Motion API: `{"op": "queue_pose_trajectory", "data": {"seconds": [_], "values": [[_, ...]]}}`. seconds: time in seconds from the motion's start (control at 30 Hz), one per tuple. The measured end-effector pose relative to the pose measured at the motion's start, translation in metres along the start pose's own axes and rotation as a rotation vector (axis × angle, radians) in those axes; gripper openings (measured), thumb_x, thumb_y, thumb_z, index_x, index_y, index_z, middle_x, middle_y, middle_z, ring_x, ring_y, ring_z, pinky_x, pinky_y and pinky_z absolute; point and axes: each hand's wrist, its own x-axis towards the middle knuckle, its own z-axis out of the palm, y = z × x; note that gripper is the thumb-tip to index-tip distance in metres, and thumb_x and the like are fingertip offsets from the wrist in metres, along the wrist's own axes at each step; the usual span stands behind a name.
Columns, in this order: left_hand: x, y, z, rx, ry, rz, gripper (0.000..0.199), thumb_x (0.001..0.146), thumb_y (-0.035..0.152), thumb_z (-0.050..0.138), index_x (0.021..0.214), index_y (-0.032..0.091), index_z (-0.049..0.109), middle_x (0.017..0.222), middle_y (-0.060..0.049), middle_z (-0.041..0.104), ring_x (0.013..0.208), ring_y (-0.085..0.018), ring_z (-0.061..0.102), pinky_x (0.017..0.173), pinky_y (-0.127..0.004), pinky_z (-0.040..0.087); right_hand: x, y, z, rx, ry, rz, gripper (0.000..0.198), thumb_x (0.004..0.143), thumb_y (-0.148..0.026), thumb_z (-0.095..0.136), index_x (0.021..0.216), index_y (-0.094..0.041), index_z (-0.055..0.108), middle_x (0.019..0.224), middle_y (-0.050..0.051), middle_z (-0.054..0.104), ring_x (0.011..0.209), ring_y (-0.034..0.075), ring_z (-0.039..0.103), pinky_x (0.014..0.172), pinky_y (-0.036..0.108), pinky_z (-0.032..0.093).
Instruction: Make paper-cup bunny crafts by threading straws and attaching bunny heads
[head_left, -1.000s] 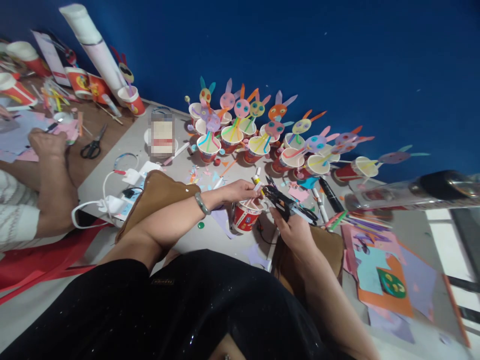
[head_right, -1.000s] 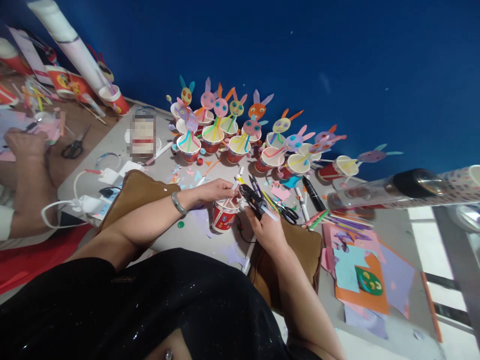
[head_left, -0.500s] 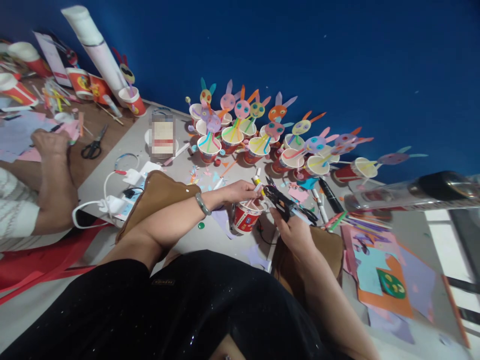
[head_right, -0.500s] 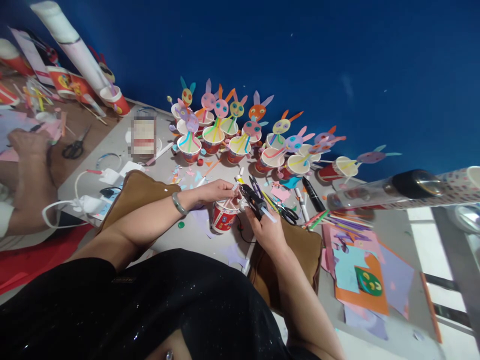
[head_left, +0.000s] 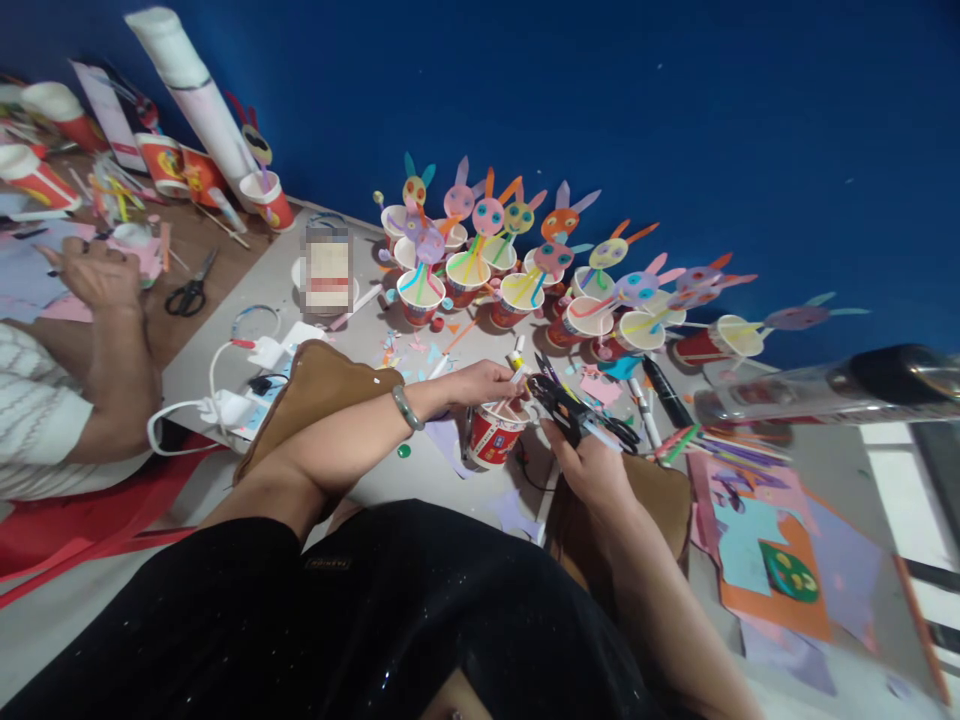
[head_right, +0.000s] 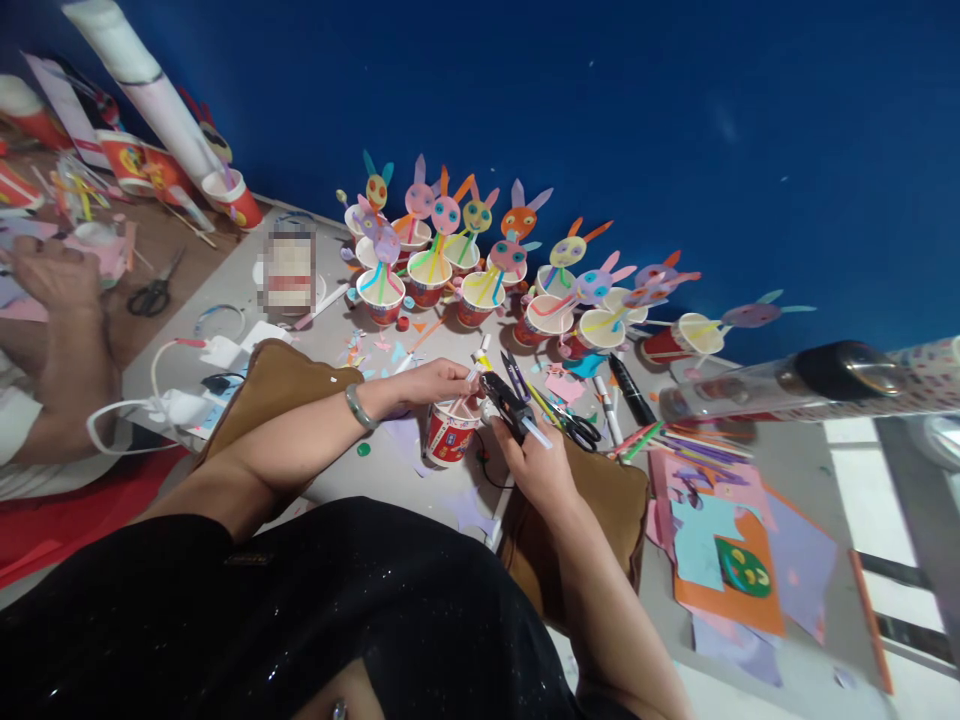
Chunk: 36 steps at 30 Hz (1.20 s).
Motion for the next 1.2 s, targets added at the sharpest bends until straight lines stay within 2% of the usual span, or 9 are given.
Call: {"op": "queue_pose_trajectory", "data": {"seconds": [0.33,0.5,0.7,1.0,1.2], "values": [[-0.0029,0.0030,0.0032,-0.011,0.016,-0.001,0.034,0.079,0.038,0.086,0.088,0.008,0.072,0.078,-0.008,0.077,0.070,-0.015,0.071,0.072,-0.026,0.053,0.0001,-0.0021,-0.0012,-0.002,0.018,0.006,0.040,0.098,-0.056,0.054,0.106,-0.021,0.072,0.098,0.014,0.079,0.093,0.032,0.075,0.083,0.042,0.059],[-0.0039,0.0043,0.0039,-0.017,0.013,-0.017,0.035,0.078,0.037,0.088,0.088,0.007,0.072,0.078,-0.009,0.077,0.071,-0.016,0.071,0.073,-0.027,0.053,-0.0010,-0.0064,-0.0049,-0.003,0.014,0.023,0.036,0.099,-0.054,0.053,0.091,-0.023,0.070,0.091,0.014,0.078,0.093,0.032,0.075,0.086,0.043,0.059],[-0.0022,0.0031,0.0032,-0.042,0.000,-0.009,0.043,0.073,0.043,0.091,0.084,0.007,0.071,0.076,-0.008,0.076,0.067,-0.014,0.070,0.071,-0.025,0.052,0.0005,-0.0058,-0.0026,-0.009,-0.004,-0.014,0.036,0.099,-0.051,0.054,0.106,-0.020,0.072,0.102,0.015,0.079,0.098,0.032,0.076,0.087,0.043,0.059],[-0.0019,0.0017,0.0014,-0.019,-0.004,-0.002,0.040,0.075,0.041,0.089,0.089,0.007,0.073,0.079,-0.008,0.078,0.070,-0.015,0.072,0.073,-0.025,0.054,-0.0004,-0.0054,-0.0013,-0.011,0.005,0.024,0.041,0.099,-0.054,0.052,0.106,-0.018,0.071,0.103,0.016,0.079,0.099,0.032,0.075,0.089,0.042,0.059],[-0.0010,0.0012,0.0011,-0.035,-0.005,-0.014,0.037,0.075,0.038,0.089,0.089,0.008,0.073,0.078,-0.009,0.078,0.070,-0.015,0.072,0.073,-0.026,0.054,-0.0028,-0.0049,-0.0021,-0.049,-0.005,0.074,0.040,0.099,-0.055,0.051,0.094,-0.022,0.072,0.088,0.015,0.077,0.097,0.035,0.074,0.089,0.045,0.058]]}}
